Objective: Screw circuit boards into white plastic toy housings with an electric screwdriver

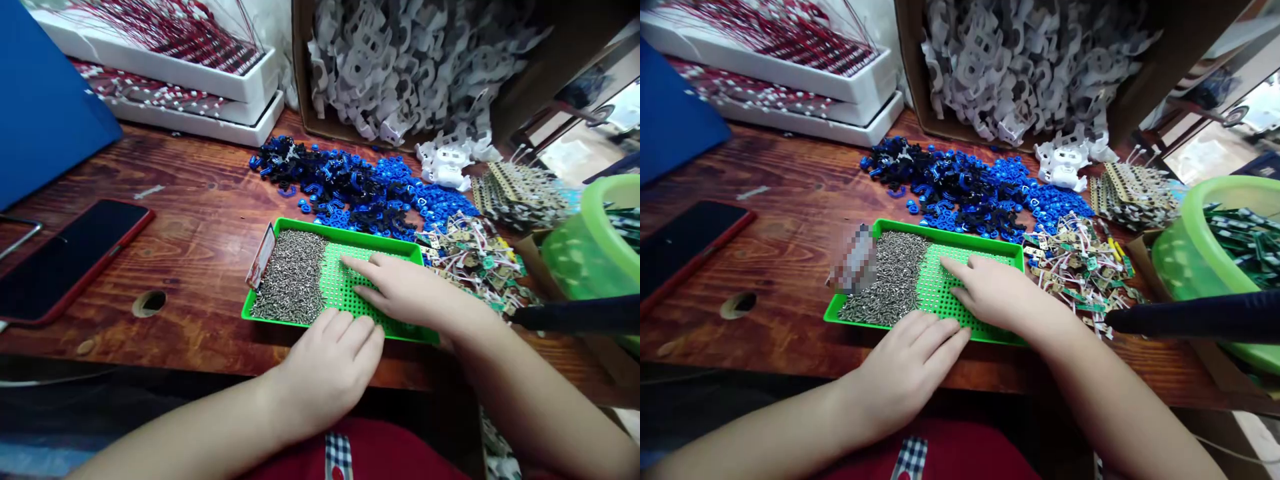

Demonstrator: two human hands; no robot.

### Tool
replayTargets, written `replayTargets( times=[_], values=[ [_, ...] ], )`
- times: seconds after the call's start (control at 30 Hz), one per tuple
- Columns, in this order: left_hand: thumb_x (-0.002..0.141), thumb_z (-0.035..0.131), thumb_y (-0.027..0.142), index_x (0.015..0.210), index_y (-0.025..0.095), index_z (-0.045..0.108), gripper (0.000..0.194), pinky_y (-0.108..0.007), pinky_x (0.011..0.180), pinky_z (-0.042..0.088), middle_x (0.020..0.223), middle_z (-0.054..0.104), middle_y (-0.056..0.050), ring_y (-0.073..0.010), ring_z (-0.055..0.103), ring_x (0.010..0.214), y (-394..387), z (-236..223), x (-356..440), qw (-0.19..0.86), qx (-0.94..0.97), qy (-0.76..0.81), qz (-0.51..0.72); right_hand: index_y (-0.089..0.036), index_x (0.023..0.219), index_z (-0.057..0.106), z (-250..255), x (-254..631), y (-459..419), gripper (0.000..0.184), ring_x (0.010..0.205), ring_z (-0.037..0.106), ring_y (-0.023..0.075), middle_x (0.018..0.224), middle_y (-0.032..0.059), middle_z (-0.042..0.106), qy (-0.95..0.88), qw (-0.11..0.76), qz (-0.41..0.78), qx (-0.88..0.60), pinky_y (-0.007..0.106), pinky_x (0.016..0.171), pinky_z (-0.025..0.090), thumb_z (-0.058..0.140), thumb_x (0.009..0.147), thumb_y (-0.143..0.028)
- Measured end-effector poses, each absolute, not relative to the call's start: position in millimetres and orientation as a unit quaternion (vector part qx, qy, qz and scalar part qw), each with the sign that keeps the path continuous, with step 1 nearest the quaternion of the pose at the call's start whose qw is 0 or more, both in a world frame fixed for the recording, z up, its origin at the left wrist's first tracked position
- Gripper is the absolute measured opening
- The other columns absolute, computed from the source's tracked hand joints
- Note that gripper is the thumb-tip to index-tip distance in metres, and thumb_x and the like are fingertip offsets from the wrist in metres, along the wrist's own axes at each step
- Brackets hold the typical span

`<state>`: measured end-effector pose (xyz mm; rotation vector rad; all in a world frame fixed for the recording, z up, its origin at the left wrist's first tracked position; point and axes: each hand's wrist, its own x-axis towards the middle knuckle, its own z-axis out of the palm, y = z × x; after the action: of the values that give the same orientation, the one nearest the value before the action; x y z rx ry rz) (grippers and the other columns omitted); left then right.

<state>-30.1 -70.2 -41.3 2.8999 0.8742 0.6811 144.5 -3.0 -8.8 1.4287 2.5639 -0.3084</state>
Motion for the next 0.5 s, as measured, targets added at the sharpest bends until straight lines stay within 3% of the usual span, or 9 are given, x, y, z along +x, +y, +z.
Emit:
replayTargets(
  times=[0.17, 0.37, 0.5],
  values=[
    [0.080, 0.058, 0.010, 0.111, 0.016, 0.059, 0.031, -0.043, 0.101, 0.038, 0.106, 0.066, -0.007, -0.0219, 0.055, 0.106, -78.1, -49.0, -75.9, 0.041, 0.900, 0.297, 0.315, -0.026, 0.136, 0.036, -12.4, 144.1, -4.0, 0.048, 0.086, 0.057, 0.0220, 0.096, 0.0065, 0.055, 0.865, 0.088, -0.103, 0.484, 0.035, 0.074, 0.046, 0.033, 0.092, -0.044],
    [0.068, 0.068, 0.004, 0.105, 0.019, 0.060, 0.041, -0.046, 0.094, 0.046, 0.101, 0.064, -0.008, -0.0231, 0.060, 0.098, -77.1, -49.6, -130.9, -0.050, 0.845, 0.401, 0.349, -0.031, 0.140, 0.029, -15.7, 146.2, -7.4, 0.048, 0.080, 0.056, 0.0205, 0.098, 0.0067, 0.053, 0.865, 0.099, -0.088, 0.484, 0.034, 0.070, 0.046, 0.028, 0.093, -0.044],
    [0.067, 0.073, 0.015, 0.122, 0.025, 0.050, 0.061, -0.048, 0.095, 0.047, 0.116, 0.059, -0.009, -0.0266, 0.058, 0.105, -73.7, -57.2, -141.0, -0.056, 0.784, 0.504, 0.358, -0.029, 0.136, 0.038, -15.4, 147.3, -8.4, 0.046, 0.078, 0.054, 0.0201, 0.094, 0.0070, 0.052, 0.872, 0.113, -0.075, 0.470, 0.035, 0.070, 0.046, 0.027, 0.093, -0.042]
  ],
)
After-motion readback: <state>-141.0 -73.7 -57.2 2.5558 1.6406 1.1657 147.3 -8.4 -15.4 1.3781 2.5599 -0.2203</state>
